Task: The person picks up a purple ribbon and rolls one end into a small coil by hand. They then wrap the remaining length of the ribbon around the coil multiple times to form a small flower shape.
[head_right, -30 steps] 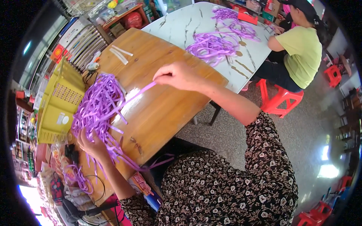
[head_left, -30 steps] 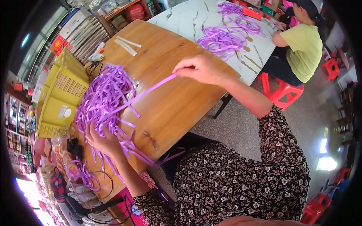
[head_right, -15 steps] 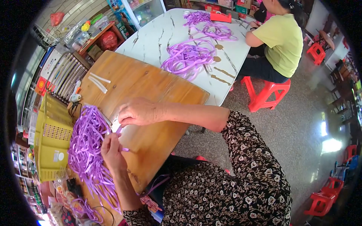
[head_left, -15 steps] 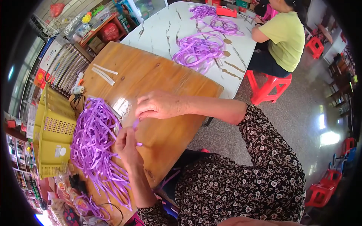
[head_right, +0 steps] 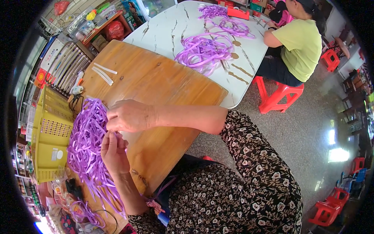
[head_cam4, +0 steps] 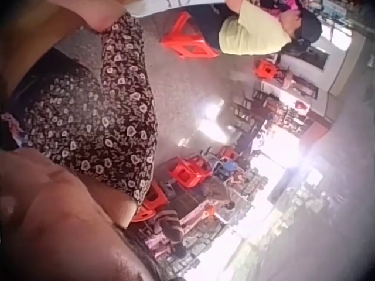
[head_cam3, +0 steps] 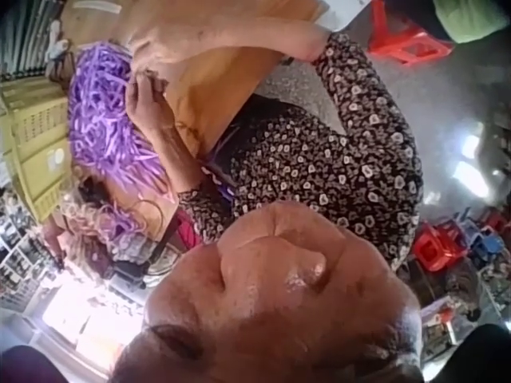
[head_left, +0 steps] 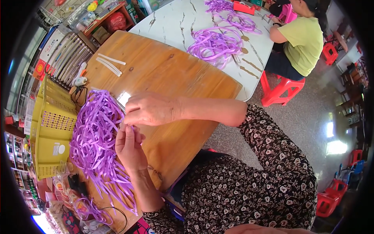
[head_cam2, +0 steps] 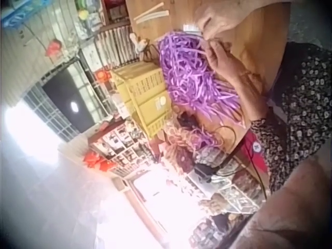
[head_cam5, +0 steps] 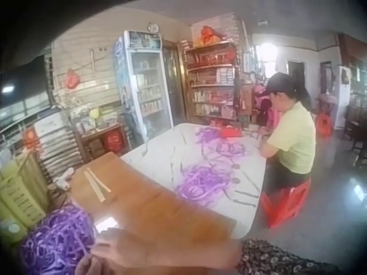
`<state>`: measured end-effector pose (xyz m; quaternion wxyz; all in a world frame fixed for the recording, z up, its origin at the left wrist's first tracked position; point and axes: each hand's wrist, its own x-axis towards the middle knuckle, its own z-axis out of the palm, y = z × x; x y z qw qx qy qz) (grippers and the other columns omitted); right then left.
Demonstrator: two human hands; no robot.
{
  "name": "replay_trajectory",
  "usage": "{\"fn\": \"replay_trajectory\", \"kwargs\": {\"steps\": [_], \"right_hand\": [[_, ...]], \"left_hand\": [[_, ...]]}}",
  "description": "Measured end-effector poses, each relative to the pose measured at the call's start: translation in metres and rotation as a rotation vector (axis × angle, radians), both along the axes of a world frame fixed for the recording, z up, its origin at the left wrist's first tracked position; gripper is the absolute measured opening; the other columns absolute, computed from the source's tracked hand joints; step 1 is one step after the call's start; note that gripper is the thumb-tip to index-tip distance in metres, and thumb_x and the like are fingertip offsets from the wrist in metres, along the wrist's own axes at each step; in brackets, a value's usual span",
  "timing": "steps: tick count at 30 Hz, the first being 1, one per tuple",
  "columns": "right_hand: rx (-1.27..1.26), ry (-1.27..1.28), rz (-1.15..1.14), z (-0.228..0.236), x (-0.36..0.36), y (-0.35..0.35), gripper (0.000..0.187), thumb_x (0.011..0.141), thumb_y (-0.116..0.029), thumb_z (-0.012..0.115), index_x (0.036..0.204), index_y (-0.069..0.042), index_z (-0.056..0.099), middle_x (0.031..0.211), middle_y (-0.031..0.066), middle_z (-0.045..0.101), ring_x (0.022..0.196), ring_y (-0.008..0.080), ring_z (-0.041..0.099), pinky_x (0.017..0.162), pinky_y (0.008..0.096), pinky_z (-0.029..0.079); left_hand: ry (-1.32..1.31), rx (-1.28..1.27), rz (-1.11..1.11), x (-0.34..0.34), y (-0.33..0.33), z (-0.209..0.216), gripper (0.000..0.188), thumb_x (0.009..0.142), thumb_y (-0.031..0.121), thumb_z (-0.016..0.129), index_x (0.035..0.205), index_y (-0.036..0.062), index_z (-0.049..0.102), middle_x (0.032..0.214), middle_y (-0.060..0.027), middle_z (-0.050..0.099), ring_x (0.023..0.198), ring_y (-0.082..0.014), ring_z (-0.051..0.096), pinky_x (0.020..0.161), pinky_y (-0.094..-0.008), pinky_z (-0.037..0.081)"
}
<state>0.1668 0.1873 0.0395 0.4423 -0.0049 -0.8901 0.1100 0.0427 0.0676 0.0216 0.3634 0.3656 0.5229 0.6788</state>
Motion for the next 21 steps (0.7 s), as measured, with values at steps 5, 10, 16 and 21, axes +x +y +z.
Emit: {"fn": "replay_trajectory", "kwargs": {"steps": [5, 10, 16, 21], "right_hand": [[0.057, -0.076, 0.002, -0.007, -0.009, -0.003, 0.006, 0.076, -0.015, 0.060, 0.079, -0.011, 0.062, 0.076, 0.0029, 0.055, 0.074, 0.0208, 0.057, 0.067, 0.0340, 0.045], [0.083, -0.094, 0.051, -0.012, -0.013, -0.008, 0.009, 0.075, -0.012, 0.059, 0.082, -0.010, 0.063, 0.078, 0.0024, 0.056, 0.078, 0.0207, 0.057, 0.071, 0.0333, 0.045], [0.118, -0.166, 0.031, -0.022, -0.021, -0.003, 0.014, 0.076, -0.009, 0.056, 0.087, -0.007, 0.065, 0.084, 0.0055, 0.059, 0.081, 0.0233, 0.057, 0.073, 0.0333, 0.045], [0.024, -0.207, 0.088, -0.021, -0.015, 0.001, 0.018, 0.075, -0.007, 0.058, 0.092, -0.005, 0.065, 0.087, 0.0065, 0.059, 0.082, 0.0239, 0.057, 0.073, 0.0339, 0.046]], "left_hand": [[-0.027, -0.048, -0.001, -0.009, -0.016, 0.007, 0.013, 0.088, 0.010, 0.059, 0.094, -0.0004, 0.064, 0.069, 0.0031, 0.056, 0.051, -0.0016, 0.036, 0.047, -0.0164, 0.029], [-0.011, -0.048, 0.062, -0.019, -0.022, 0.002, 0.010, 0.084, 0.009, 0.063, 0.089, 0.0007, 0.066, 0.065, 0.0061, 0.052, 0.051, -0.0005, 0.035, 0.046, -0.0158, 0.024], [0.031, -0.079, 0.117, -0.029, -0.018, -0.004, 0.009, 0.084, 0.008, 0.064, 0.088, 0.0001, 0.066, 0.067, 0.0054, 0.053, 0.055, -0.0013, 0.040, 0.048, -0.0155, 0.029], [0.031, -0.177, 0.098, -0.029, -0.014, -0.002, 0.010, 0.082, 0.008, 0.066, 0.088, 0.0003, 0.065, 0.067, 0.0032, 0.053, 0.055, -0.0032, 0.044, 0.041, -0.0182, 0.034]]}}
